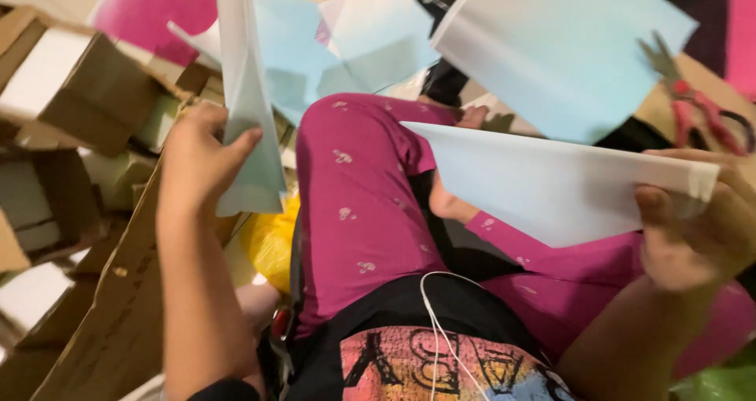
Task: Cutting sheets of wrapping paper with scissors and folding them into decorative shapes for floral arrangements.
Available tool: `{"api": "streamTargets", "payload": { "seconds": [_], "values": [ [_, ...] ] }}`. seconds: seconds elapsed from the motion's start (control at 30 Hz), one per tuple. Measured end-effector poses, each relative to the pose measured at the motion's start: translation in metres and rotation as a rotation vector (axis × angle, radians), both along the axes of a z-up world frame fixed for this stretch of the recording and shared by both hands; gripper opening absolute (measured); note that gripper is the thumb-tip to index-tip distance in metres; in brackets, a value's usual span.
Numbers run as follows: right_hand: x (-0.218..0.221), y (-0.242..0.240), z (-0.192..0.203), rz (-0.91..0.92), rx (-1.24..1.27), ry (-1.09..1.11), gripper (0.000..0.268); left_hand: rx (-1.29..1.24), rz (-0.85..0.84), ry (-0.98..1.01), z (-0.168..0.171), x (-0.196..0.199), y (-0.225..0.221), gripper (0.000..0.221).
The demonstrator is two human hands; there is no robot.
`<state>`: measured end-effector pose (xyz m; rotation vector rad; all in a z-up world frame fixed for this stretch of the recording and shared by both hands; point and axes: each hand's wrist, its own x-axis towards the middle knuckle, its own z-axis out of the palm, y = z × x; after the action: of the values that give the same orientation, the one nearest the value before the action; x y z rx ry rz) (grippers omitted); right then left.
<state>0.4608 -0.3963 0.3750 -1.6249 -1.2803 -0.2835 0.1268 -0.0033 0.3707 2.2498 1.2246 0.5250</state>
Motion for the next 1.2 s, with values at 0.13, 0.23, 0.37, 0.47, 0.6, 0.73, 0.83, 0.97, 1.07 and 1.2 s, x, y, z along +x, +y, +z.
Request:
{"api": "streamTargets", "payload": {
  "seconds": [0.13, 0.23, 0.37, 0.47, 0.6, 0.73, 0.83, 0.97, 1.07, 1.2],
  "values": [
    [0.002, -0.009, 0.015, 0.019, 0.034, 0.088, 0.024, 0.108, -0.276, -0.094, 0.086, 0.056, -0.033, 0.019],
    [0.008, -0.024, 0.017, 0.035, 0.049, 0.185, 0.021, 0.147, -0.507, -0.163, 0.118, 0.102, -0.046, 0.016],
    [0.022, -0.039, 0.003, 0.235, 0.23, 0.441, 0.01, 0.193, -0.879, -0.367, 0.153, 0.15, -0.072, 0.015],
    [0.046, -0.059, -0.008, 0.449, 0.291, 0.465, 0.014, 0.114, -1.041, -0.479, 0.173, 0.168, -0.094, 0.023],
    [0.071, -0.072, -0.019, 0.557, 0.301, 0.558, 0.017, -0.036, -1.128, -0.546, 0.165, 0.193, -0.092, 0.027],
    [0.086, -0.071, -0.042, 0.569, 0.515, 0.816, 0.018, -0.152, -1.072, -0.711, 0.124, 0.248, -0.064, 0.047],
    [0.099, -0.077, -0.069, 0.342, 0.653, 1.074, 0.03, -0.417, -0.765, -0.664, 0.061, 0.299, -0.045, 0.045],
    [0.124, -0.084, -0.099, -0.027, 0.535, 1.11, 0.016, -0.639, -0.367, -0.557, -0.027, 0.36, -0.038, 0.045],
    [0.105, -0.061, -0.071, -0.117, 0.505, 1.126, 0.014, -0.425, -0.388, -0.318, -0.08, 0.384, -0.022, 0.048],
    [0.123, -0.072, -0.1, -0.219, 0.413, 1.125, 0.023, -0.12, -0.451, -0.192, -0.1, 0.396, -0.005, 0.042]
  ]
}}
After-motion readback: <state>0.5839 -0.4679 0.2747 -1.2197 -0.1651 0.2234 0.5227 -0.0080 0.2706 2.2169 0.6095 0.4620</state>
